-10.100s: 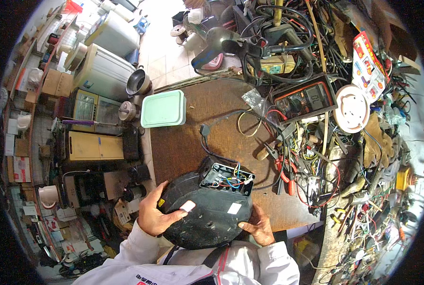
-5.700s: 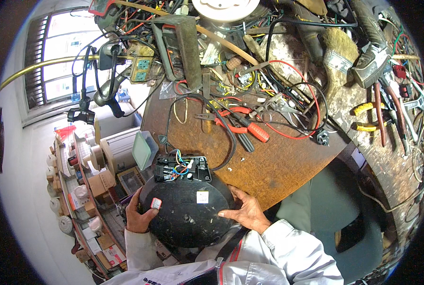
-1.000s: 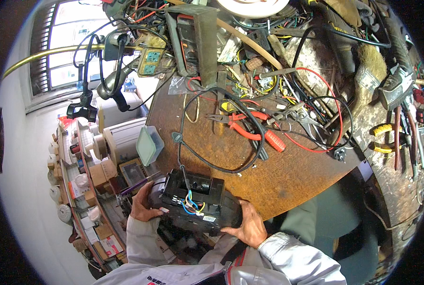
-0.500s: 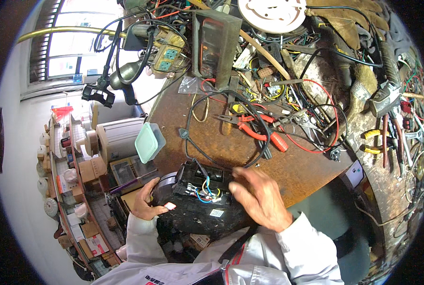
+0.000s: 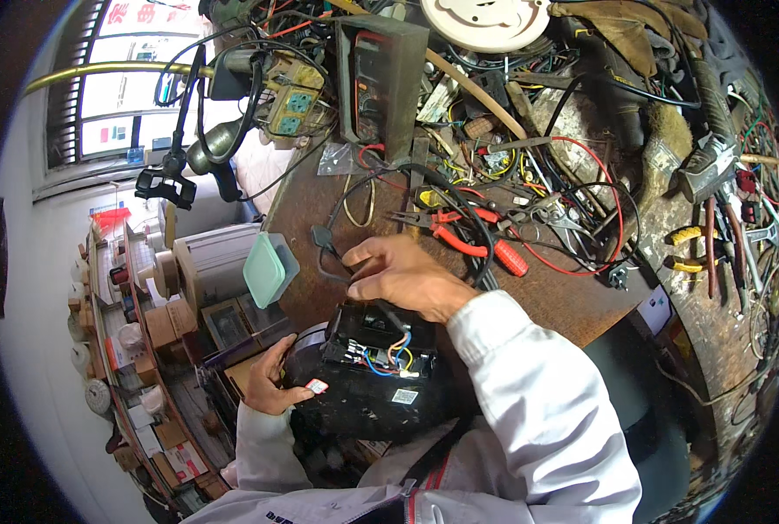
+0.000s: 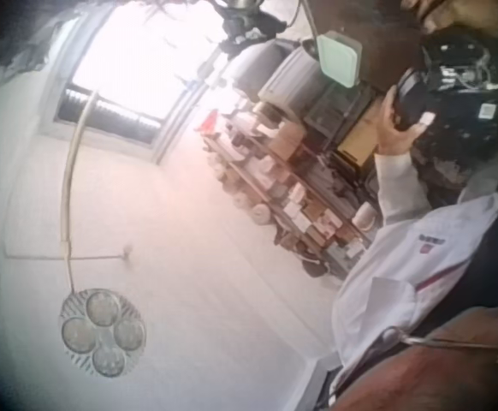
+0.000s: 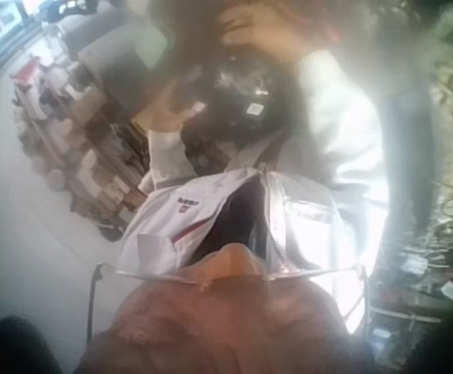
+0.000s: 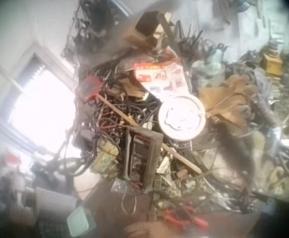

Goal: The person works on a black circular electronic device on a cluttered workbench. They use a screwdriver to remove screws, open the casing, and manipulate internal wires and components. The person repeatedly opens and closes the device, adjusting parts inside.

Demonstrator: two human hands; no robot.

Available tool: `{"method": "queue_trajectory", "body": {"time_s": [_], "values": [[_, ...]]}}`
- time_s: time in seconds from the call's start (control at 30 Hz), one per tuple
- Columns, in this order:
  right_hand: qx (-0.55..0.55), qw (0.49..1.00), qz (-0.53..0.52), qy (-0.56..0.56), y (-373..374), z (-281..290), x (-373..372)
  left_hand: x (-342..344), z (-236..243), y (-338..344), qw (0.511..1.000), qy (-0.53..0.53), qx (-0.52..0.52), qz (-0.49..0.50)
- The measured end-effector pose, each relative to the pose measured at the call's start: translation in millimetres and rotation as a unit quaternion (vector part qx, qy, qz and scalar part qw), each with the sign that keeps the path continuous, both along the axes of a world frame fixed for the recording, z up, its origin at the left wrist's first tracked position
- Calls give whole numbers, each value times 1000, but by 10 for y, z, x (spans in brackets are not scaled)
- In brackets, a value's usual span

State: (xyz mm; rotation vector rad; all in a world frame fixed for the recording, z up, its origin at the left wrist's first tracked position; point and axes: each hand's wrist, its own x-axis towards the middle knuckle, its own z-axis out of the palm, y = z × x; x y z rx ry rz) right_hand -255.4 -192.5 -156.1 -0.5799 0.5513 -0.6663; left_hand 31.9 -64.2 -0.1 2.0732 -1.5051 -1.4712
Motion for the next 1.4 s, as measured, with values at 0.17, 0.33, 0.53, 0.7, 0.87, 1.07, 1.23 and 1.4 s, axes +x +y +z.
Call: {"method": "queue_trajectory", "body": {"time_s": [0.17, 0.33, 0.53, 0.7, 0.87, 1.07, 1.23, 1.4], "values": [[81, 984, -123, -102, 308, -140, -285, -123, 55, 40, 999, 0, -5, 35], [79, 977, -165, -113, 548, -161, -260, -59, 15, 81, 999, 22, -10, 28], [130, 964, -188, -136, 650, -263, -121, -107, 9, 93, 999, 25, -19, 40], [140, 963, -188, -134, 637, -339, -97, -73, 26, 111, 999, -17, -19, 29], [106, 980, -158, -60, 606, -241, -17, -6, -30, 71, 999, -26, 30, 29], [23, 990, -104, 95, 569, -254, 96, 370, -368, 245, 996, 48, 21, 77], [-19, 973, -132, 188, 882, -296, -25, 598, -605, 370, 992, 75, 24, 97], [-8, 991, -62, 120, 1141, -304, -46, 764, -825, 411, 986, 128, 26, 105]]}}
